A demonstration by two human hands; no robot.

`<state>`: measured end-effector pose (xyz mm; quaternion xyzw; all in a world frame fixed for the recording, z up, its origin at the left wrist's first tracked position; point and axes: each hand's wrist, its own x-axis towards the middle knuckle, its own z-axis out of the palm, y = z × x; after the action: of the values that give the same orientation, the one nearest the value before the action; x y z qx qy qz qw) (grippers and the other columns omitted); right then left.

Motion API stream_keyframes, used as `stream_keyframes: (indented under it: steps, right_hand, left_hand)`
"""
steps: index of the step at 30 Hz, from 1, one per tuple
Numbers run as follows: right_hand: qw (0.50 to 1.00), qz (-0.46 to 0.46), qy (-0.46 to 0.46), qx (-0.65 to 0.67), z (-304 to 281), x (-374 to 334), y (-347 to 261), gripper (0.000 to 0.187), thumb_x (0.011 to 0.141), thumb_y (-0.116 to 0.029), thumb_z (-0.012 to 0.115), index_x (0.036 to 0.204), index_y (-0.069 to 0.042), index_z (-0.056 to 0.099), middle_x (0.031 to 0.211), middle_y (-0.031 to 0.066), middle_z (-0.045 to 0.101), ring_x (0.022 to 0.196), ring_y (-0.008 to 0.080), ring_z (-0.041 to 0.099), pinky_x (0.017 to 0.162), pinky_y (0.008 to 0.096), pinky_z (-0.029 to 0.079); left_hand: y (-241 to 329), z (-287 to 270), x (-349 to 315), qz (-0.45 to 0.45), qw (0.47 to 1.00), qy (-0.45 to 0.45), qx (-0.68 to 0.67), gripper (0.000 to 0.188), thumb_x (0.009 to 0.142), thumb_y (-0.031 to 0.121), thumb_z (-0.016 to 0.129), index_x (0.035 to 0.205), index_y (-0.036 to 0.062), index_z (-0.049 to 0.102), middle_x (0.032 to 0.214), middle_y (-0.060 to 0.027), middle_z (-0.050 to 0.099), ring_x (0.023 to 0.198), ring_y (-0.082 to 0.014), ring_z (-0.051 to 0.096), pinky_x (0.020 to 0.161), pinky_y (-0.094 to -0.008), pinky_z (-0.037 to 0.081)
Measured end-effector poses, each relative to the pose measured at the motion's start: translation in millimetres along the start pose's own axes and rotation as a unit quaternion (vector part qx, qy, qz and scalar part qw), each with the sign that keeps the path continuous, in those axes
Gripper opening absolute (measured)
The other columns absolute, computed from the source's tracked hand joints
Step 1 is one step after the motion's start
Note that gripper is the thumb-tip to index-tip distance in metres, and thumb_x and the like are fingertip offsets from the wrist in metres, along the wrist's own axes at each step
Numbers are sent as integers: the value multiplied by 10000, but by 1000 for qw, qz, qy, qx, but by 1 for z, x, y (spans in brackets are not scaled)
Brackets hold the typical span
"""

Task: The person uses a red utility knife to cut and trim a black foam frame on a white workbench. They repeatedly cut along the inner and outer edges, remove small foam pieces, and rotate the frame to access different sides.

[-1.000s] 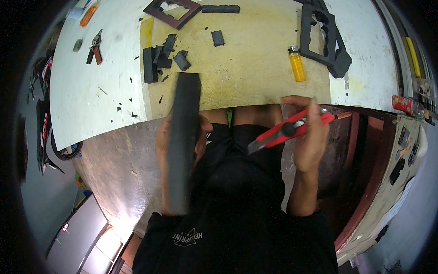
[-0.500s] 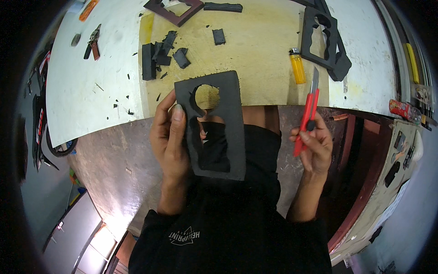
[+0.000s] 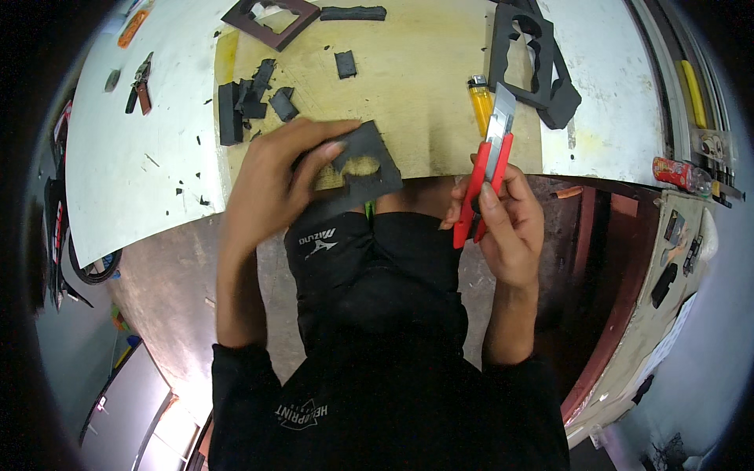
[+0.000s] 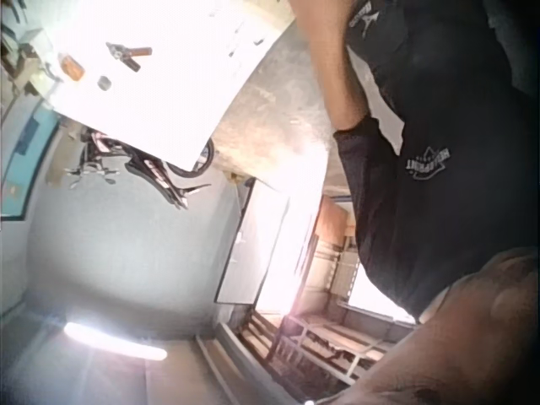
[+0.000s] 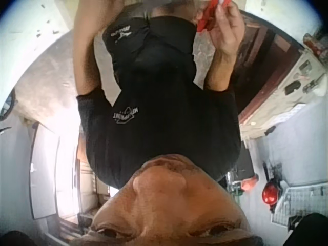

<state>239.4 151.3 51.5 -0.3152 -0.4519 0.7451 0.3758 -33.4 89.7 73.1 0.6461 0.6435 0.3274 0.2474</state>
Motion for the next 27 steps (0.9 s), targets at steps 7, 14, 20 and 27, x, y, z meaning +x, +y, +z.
stream_keyframes:
  steps: [7,14,20,27]
  right_hand:
    - [989,-2,18,-150,-15,-7,-25,378,979,-88,583,1301,83,487,987,215,685,593,177,638,520,287,514]
    - [944,-20,1,-329,-30,4,-44,422,942,-22,626,1345,40,514,1060,186,693,831,182,676,660,291,538]
    - [772,-148,-182,-591,-24,58,-70,353,868,42,657,1219,7,637,1076,176,693,943,272,697,793,368,547]
    - [630,-219,-344,-662,0,110,-79,442,752,112,646,1164,-46,684,965,161,675,820,336,673,675,405,527]
  left_hand:
    - [-22,4,39,80,988,-35,129,313,934,218,648,1204,68,697,1077,-175,676,1061,-341,619,939,-437,471]
    - [-14,24,-12,28,981,4,190,912,717,518,809,1447,76,486,1425,-153,528,1361,-347,463,1188,-541,269]
    - [-25,26,-13,41,985,-5,168,873,707,502,807,1429,104,520,1433,-83,545,1378,-314,461,1199,-562,237]
    - [-27,19,-12,44,979,-41,194,816,703,493,813,1414,177,566,1478,-27,533,1432,-279,413,1225,-584,160]
